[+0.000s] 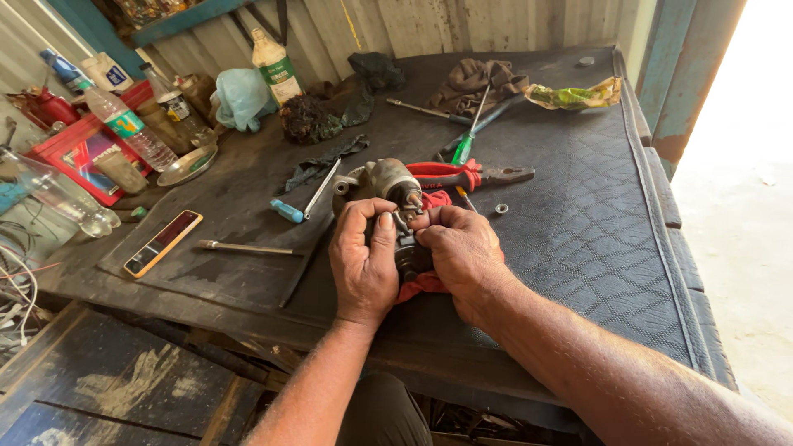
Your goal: The person uses a screwdriver to remove screws from a cylindrical metal component, then uses pliers to adjust a small part. The person then uses a socket wrench to tighten a bolt and wipes the component with a red cloth.
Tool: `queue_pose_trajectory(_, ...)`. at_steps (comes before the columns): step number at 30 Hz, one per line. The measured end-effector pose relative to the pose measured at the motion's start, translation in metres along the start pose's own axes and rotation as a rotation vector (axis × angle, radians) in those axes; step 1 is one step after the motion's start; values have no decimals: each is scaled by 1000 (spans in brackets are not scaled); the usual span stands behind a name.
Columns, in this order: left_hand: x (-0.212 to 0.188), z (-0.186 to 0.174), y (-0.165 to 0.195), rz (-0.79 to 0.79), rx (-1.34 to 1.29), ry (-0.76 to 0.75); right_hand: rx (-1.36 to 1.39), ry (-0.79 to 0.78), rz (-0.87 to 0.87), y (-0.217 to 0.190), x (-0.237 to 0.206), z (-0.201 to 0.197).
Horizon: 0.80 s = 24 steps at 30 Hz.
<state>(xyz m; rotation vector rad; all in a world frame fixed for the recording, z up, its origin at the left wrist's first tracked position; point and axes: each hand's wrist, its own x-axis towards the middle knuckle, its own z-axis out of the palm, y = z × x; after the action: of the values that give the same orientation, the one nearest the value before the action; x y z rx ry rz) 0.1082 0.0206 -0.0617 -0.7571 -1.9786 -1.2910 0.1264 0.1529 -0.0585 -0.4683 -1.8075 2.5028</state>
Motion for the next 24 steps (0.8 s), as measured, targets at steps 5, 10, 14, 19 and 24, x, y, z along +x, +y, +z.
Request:
queue_pose_trajectory(5,-2,0,0,-5,1,-2,-32,18,-5,-5,-6,1)
queue_pose_trajectory(10,-1,1,2,-14,-36,-16,148,-5,45,-15,-12,-1)
queue_pose_trajectory(14,0,2,5,6,-10,-5,155,-49,125,-19,-9,-6)
queue_pose_trajectory(19,0,1,5,9,-24,8,42,-76,-120,-13,0,-11)
queue_pose_trajectory(24,-1,3,4,-7,-30,10,-481,-14,-576,-10,7,-18)
